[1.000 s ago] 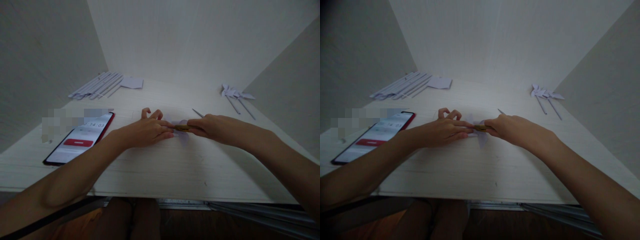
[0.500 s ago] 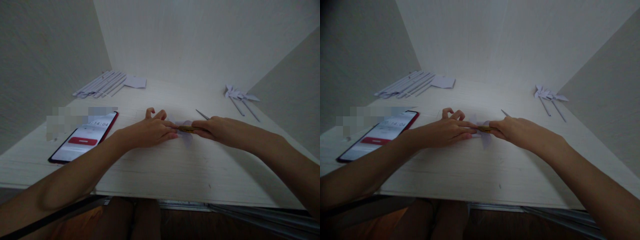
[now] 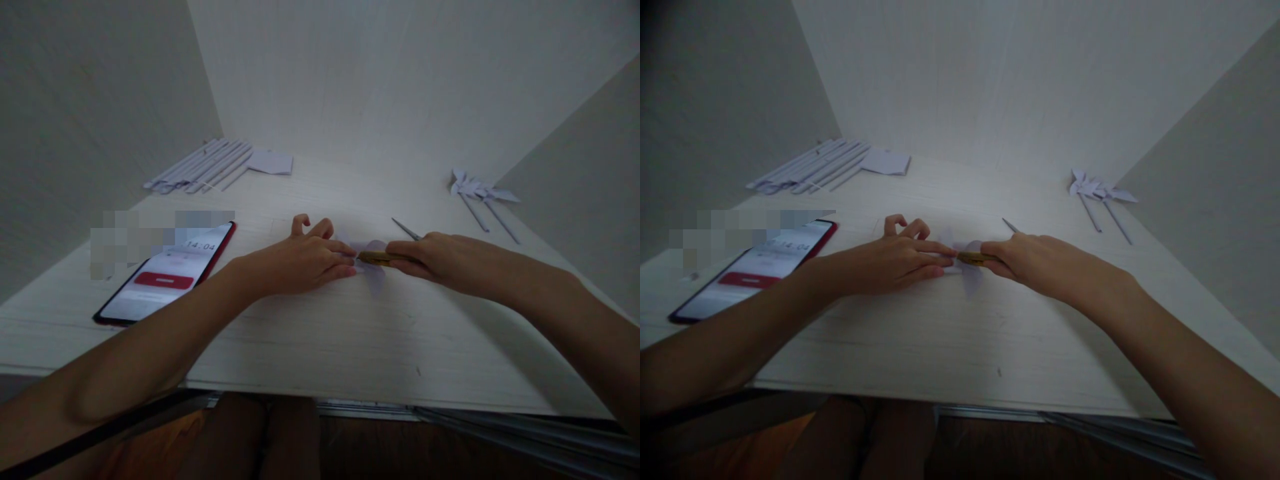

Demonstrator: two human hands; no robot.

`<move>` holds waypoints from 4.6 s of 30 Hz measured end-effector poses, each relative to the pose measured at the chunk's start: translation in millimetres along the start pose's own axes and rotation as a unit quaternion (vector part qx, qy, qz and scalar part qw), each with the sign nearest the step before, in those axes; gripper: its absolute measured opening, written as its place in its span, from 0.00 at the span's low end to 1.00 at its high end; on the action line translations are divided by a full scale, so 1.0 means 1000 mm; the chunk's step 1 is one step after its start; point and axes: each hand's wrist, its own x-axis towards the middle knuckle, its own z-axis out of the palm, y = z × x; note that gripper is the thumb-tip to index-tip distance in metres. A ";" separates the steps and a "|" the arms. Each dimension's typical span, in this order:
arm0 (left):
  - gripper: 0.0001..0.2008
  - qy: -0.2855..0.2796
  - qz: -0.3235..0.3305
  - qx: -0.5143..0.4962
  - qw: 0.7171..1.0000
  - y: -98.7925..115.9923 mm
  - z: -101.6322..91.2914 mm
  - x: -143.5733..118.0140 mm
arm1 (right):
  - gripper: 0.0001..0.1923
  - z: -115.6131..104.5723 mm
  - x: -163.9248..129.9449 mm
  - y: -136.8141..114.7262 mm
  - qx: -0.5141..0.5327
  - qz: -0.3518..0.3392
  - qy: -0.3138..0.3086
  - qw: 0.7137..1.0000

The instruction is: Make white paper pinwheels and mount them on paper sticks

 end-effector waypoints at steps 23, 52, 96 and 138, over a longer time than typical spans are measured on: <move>0.21 -0.001 -0.007 0.002 1.000 0.002 -0.001 -0.001 | 0.19 -0.002 0.002 0.000 0.023 0.006 -0.014 1.000; 0.20 -0.020 -0.006 -0.029 0.999 0.003 -0.004 0.001 | 0.18 -0.001 0.004 -0.001 0.032 0.002 -0.001 0.999; 0.20 -0.002 0.003 0.036 0.999 0.008 -0.002 0.001 | 0.21 -0.006 -0.017 -0.019 0.157 0.143 -0.029 0.977; 0.27 0.040 -0.010 0.133 0.990 0.030 0.009 0.003 | 0.20 0.006 0.010 -0.024 0.024 0.136 -0.041 0.990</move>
